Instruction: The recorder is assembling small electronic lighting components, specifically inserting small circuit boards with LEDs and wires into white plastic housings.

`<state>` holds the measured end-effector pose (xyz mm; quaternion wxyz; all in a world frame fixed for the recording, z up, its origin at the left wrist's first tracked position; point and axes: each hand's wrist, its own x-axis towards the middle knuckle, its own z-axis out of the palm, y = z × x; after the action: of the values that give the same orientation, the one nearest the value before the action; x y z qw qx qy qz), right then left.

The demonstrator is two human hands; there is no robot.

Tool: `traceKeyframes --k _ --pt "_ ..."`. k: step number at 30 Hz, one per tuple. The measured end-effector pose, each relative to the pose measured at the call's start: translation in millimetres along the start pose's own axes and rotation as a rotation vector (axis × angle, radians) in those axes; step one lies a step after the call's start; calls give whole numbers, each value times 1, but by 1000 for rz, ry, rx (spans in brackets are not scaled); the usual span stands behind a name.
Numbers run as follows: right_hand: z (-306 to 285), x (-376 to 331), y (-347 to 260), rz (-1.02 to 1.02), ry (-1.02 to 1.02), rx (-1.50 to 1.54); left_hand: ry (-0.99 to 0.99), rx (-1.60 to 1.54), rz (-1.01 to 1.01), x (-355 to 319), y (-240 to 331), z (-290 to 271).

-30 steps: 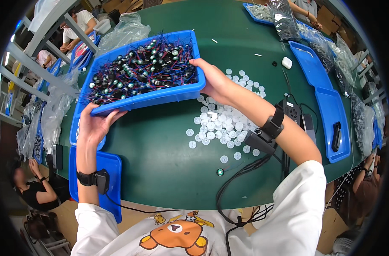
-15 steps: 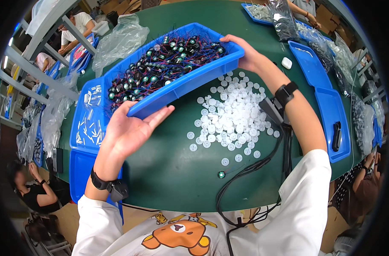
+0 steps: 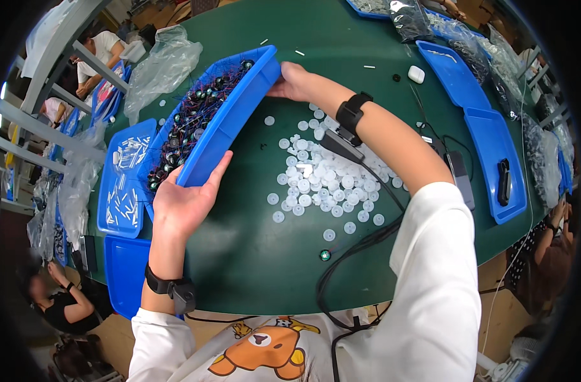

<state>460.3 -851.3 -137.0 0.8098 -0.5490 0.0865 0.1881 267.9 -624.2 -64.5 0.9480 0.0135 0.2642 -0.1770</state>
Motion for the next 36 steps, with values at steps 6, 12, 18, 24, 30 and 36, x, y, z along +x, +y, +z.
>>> traceKeyframes --k 6,12,18,24,30,36 --pt "-3 -18 41 -472 -368 -997 30 -61 22 3 6 -5" --pt "-25 -52 30 -417 -315 -1593 107 -43 149 14 -12 -15" --pt "-41 -73 19 -274 -190 -1780 165 33 224 32 -24 -42" --pt "-34 -109 0 -447 -132 -1669 216 25 95 31 -33 -55" --pt "-12 -221 -25 -611 -49 -1723 107 -68 -67 11 -22 -64" --pt "33 -369 13 -211 -400 -1812 -72 337 -119 -129 -26 -46"
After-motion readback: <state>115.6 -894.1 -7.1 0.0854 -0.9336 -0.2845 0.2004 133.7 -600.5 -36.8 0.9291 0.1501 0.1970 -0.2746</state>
